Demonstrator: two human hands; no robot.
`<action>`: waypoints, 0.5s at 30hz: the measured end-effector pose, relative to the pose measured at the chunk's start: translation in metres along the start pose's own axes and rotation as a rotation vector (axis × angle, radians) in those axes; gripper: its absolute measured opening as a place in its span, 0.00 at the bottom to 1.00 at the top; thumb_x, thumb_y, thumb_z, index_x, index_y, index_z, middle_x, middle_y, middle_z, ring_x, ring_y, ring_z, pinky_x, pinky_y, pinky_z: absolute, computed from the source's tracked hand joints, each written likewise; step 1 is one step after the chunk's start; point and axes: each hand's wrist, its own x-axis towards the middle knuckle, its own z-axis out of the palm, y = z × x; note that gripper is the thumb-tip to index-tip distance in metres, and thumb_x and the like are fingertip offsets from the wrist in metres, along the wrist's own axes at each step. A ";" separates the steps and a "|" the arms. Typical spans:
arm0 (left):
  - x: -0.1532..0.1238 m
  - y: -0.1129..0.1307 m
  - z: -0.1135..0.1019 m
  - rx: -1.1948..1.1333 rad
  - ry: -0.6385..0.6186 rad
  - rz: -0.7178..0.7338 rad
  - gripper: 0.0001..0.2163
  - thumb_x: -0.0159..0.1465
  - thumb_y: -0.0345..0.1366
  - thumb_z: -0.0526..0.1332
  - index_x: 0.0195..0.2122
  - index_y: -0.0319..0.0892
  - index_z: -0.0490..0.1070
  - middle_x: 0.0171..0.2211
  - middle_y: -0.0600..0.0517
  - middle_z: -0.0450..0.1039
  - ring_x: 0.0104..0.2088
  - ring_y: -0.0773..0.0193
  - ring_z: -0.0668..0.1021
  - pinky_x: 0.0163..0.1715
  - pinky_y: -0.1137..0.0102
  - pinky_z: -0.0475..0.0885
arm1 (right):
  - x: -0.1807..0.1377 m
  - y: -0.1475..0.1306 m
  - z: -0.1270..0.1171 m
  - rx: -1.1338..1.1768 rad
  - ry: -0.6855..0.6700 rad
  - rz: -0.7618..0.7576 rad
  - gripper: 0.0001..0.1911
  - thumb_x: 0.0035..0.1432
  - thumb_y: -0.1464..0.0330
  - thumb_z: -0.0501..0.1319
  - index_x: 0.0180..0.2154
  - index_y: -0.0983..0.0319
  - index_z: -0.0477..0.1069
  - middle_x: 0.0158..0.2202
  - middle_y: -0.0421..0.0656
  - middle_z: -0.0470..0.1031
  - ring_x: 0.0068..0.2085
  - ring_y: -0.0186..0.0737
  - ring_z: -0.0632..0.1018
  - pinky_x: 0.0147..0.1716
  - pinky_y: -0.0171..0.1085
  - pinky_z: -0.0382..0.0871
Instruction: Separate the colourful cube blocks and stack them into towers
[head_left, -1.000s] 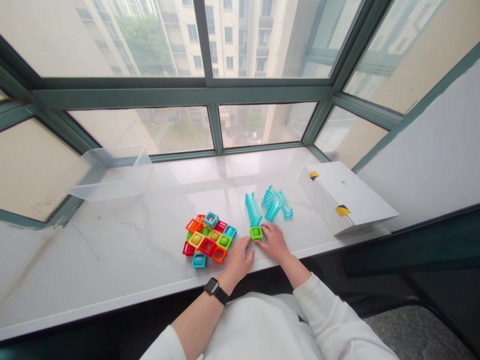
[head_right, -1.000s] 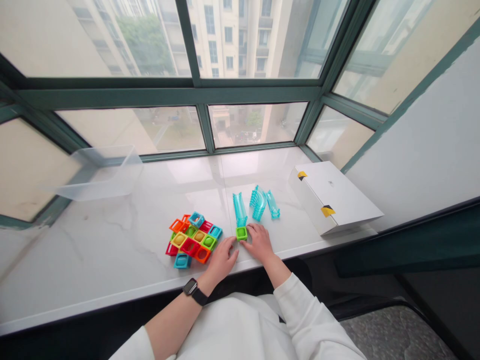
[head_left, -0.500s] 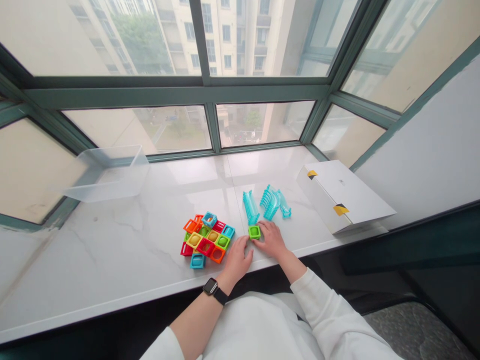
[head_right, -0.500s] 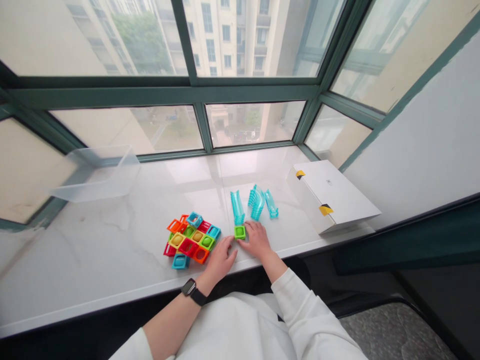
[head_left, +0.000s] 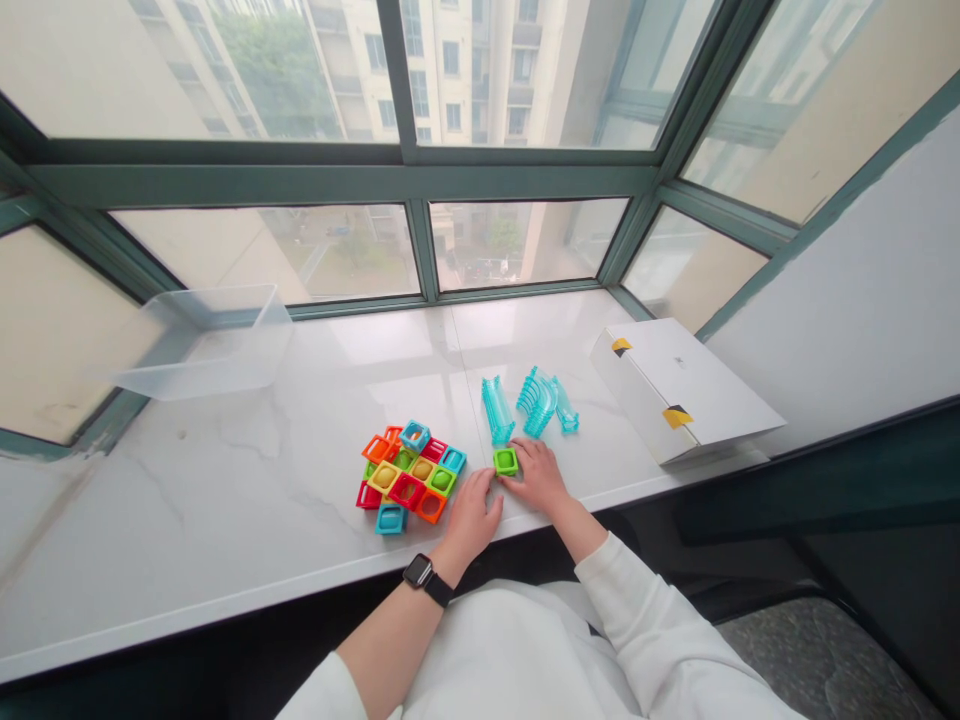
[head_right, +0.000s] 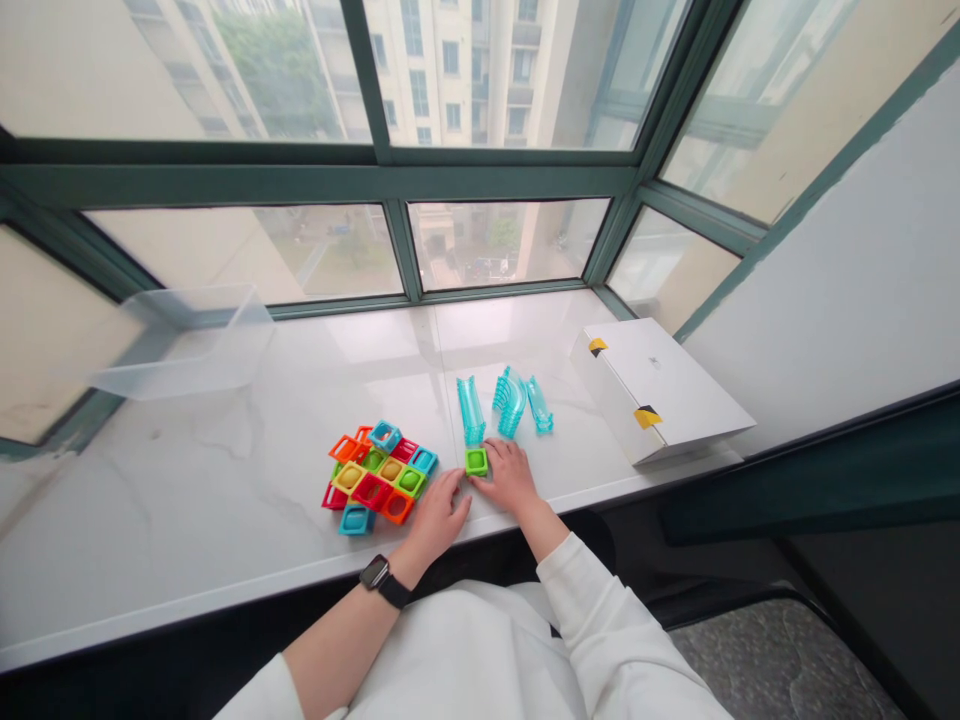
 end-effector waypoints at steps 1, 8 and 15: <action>0.000 0.000 0.000 0.001 0.007 0.003 0.23 0.68 0.33 0.61 0.65 0.47 0.68 0.62 0.42 0.74 0.61 0.49 0.77 0.63 0.49 0.73 | 0.000 0.000 0.000 0.003 0.001 -0.001 0.31 0.62 0.54 0.69 0.63 0.57 0.71 0.64 0.52 0.73 0.59 0.61 0.72 0.57 0.56 0.68; 0.000 0.001 0.000 -0.011 -0.001 0.012 0.23 0.68 0.32 0.60 0.65 0.46 0.68 0.62 0.41 0.73 0.60 0.50 0.77 0.62 0.49 0.74 | -0.003 0.005 0.000 0.058 0.037 0.017 0.28 0.63 0.58 0.69 0.62 0.58 0.71 0.61 0.52 0.75 0.60 0.58 0.73 0.59 0.54 0.68; 0.001 0.001 -0.002 -0.022 -0.011 0.002 0.24 0.68 0.32 0.60 0.66 0.46 0.67 0.61 0.41 0.73 0.57 0.50 0.78 0.60 0.50 0.75 | -0.001 0.007 0.002 0.045 0.039 -0.003 0.24 0.64 0.57 0.68 0.59 0.57 0.74 0.58 0.51 0.76 0.58 0.57 0.74 0.57 0.52 0.69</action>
